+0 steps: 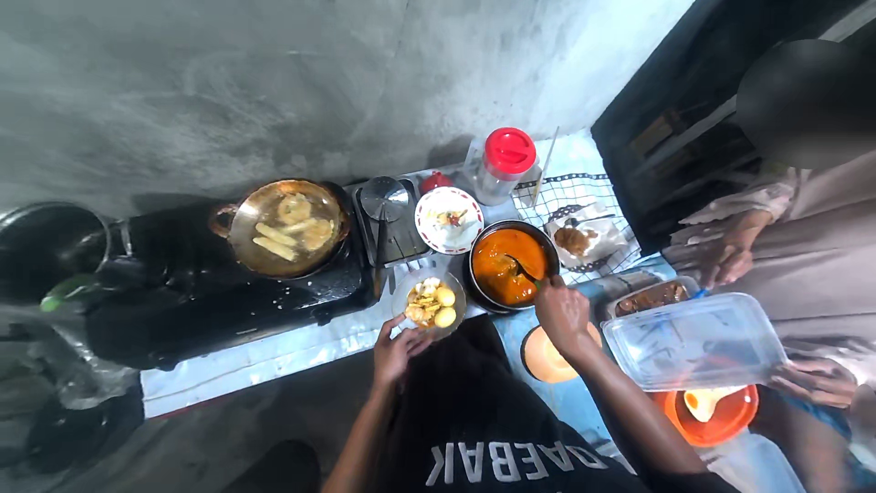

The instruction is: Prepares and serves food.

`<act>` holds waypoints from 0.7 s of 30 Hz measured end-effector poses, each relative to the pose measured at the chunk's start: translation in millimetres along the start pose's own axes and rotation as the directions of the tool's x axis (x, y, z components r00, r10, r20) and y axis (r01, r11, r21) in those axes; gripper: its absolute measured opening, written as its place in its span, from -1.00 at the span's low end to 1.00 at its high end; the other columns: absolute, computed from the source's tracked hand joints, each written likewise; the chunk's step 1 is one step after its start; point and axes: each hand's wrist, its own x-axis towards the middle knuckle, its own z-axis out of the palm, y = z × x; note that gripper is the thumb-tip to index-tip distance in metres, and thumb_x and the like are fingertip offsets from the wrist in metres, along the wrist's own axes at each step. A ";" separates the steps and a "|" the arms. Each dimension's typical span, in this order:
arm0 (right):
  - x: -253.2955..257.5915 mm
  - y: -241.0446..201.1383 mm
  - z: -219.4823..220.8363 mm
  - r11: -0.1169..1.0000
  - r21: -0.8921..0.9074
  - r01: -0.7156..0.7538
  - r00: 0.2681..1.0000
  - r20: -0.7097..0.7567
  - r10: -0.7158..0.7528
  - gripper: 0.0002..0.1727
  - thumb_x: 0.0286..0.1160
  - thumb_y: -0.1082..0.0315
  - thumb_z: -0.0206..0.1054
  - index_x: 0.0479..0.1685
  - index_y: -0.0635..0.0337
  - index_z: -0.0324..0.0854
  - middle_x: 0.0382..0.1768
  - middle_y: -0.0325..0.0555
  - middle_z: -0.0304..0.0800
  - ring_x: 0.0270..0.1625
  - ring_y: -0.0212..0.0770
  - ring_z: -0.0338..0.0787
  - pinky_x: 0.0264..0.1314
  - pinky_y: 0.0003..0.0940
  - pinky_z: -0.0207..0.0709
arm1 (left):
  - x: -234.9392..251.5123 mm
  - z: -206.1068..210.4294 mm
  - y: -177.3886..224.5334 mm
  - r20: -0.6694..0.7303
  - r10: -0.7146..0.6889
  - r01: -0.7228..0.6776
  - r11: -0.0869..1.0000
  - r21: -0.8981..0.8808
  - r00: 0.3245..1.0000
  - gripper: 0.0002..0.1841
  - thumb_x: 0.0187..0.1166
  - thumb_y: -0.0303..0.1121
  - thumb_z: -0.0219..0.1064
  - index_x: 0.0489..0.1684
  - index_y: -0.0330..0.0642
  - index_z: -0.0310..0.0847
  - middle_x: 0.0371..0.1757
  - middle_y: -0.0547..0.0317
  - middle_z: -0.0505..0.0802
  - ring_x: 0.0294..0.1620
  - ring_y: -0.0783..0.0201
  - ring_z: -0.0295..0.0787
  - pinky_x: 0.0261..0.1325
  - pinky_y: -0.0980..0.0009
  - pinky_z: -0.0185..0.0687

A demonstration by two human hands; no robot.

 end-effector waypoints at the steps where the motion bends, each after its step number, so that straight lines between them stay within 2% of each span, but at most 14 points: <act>1: 3.8 -3.0 -2.7 1.000 -0.003 -0.008 0.999 0.031 0.008 -0.71 0.67 0.41 0.13 0.15 0.33 0.71 0.11 0.24 0.80 -0.08 0.26 0.88 -0.15 0.18 0.69 | -1.3 -1.1 -1.5 -0.002 0.001 -0.001 1.000 -0.003 1.000 -0.54 0.69 -0.61 0.14 0.57 -0.35 0.29 -0.13 -0.30 0.89 -0.24 -0.08 0.95 -0.14 0.11 0.93; 3: 10.7 -5.5 -0.5 1.000 0.013 0.007 0.999 0.041 -0.008 -0.69 0.68 0.41 0.11 0.18 0.33 0.70 0.13 0.26 0.79 -0.05 0.28 0.87 -0.12 0.21 0.68 | -2.4 -3.2 -4.5 -0.005 0.008 -0.008 1.000 -0.017 1.000 -0.54 0.68 -0.61 0.15 0.56 -0.35 0.31 -0.15 -0.31 0.89 -0.26 -0.09 0.95 -0.16 0.11 0.93; 7: 21.2 2.2 29.4 0.992 0.084 0.093 0.995 -0.036 -0.090 -0.69 0.68 0.29 0.20 0.18 0.27 0.72 0.14 0.22 0.81 -0.07 0.28 0.88 -0.12 0.24 0.70 | -3.3 -6.9 -5.5 -0.007 0.013 -0.014 0.999 -0.037 1.000 -0.54 0.67 -0.63 0.15 0.56 -0.36 0.30 -0.14 -0.31 0.89 -0.23 -0.11 0.95 -0.14 0.08 0.93; 10: 16.2 6.3 19.7 0.996 0.082 0.030 1.000 -0.002 -0.030 -0.70 0.63 0.28 0.24 0.12 0.24 0.74 0.11 0.19 0.84 -0.02 0.27 0.88 -0.08 0.26 0.68 | -4.3 -9.9 -4.7 -0.019 0.018 -0.019 0.999 -0.050 1.000 -0.54 0.67 -0.63 0.16 0.56 -0.34 0.31 -0.13 -0.32 0.89 -0.22 -0.12 0.95 -0.13 0.07 0.93; 12: 19.2 4.8 19.4 0.996 0.089 -0.013 0.999 0.039 0.009 -0.68 0.64 0.26 0.23 0.16 0.24 0.73 0.14 0.20 0.83 0.04 0.28 0.87 -0.01 0.28 0.67 | -5.7 -11.6 -4.2 -0.029 0.013 -0.015 0.999 -0.053 0.999 -0.54 0.67 -0.63 0.16 0.56 -0.33 0.32 -0.12 -0.31 0.89 -0.23 -0.10 0.95 -0.13 0.09 0.93; 15: 33.0 5.7 37.3 0.979 0.205 -0.015 0.995 0.098 -0.006 -0.64 0.71 0.18 0.20 0.26 0.19 0.71 0.23 0.19 0.80 0.16 0.27 0.84 0.15 0.31 0.64 | -5.0 -10.9 -2.7 -0.032 0.010 -0.012 0.999 -0.053 0.999 -0.54 0.67 -0.63 0.16 0.56 -0.33 0.31 -0.12 -0.31 0.89 -0.22 -0.10 0.95 -0.12 0.08 0.93; 18: 39.1 17.3 33.5 0.939 0.333 -0.083 0.979 0.203 0.015 -0.65 0.65 0.07 0.26 0.17 0.01 0.81 0.08 0.09 0.89 0.19 0.19 0.84 0.23 0.32 0.61 | -5.4 -8.9 -3.1 -0.030 0.013 -0.014 0.999 -0.050 0.999 -0.54 0.67 -0.63 0.17 0.56 -0.33 0.32 -0.11 -0.32 0.89 -0.22 -0.11 0.95 -0.12 0.08 0.93; 21: 39.2 19.1 38.1 0.925 0.358 -0.124 0.979 0.194 0.056 -0.66 0.65 0.06 0.26 0.14 0.00 0.81 0.05 0.08 0.90 0.19 0.18 0.84 0.22 0.30 0.62 | -5.5 -7.1 -3.5 -0.019 0.013 -0.014 0.998 -0.053 1.000 -0.54 0.67 -0.63 0.16 0.55 -0.34 0.31 -0.11 -0.31 0.88 -0.22 -0.11 0.95 -0.12 0.08 0.93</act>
